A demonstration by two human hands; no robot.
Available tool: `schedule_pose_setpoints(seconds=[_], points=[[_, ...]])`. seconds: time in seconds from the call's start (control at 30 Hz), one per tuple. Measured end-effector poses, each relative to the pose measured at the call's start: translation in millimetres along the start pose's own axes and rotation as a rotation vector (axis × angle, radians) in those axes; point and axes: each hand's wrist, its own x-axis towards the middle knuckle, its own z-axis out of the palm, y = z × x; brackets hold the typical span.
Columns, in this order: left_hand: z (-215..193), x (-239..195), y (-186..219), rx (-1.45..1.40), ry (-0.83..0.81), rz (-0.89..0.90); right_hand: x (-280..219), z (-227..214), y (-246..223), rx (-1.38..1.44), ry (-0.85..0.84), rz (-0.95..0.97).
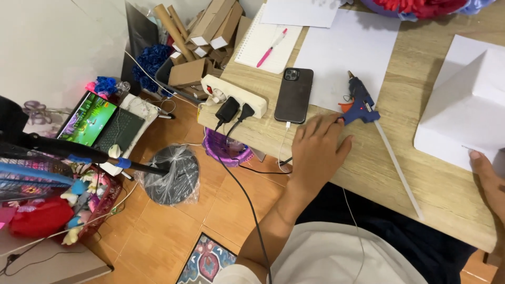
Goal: The person assembles a small white paper box by folding and taping the edges. They then use a hot glue gun to attach a printed sheet of paper to the box and trim the excess paper with scissors.
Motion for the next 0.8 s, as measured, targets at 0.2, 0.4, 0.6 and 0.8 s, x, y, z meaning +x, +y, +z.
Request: schedule_pose_setpoints(seconds=[0.2, 0.4, 0.6, 0.8], points=[[1.7, -4.8, 3.7, -0.063, 0.245, 0.035, 18.7, -3.8, 14.5, 0.1, -0.156, -0.167], [0.4, -3.0, 4.8, -0.054, 0.216, 0.04, -18.9, 4.6, -18.8, 0.006, -0.053, -0.291], [3.6, 3.0, 8.1, -0.034, 0.246, 0.028, -0.8, -12.9, 13.7, -0.249, 0.247, -0.82], [-3.1, -0.3, 10.2, -0.001, 0.132, 0.01, -12.1, -13.5, -8.4, -0.342, 0.255, -0.85]])
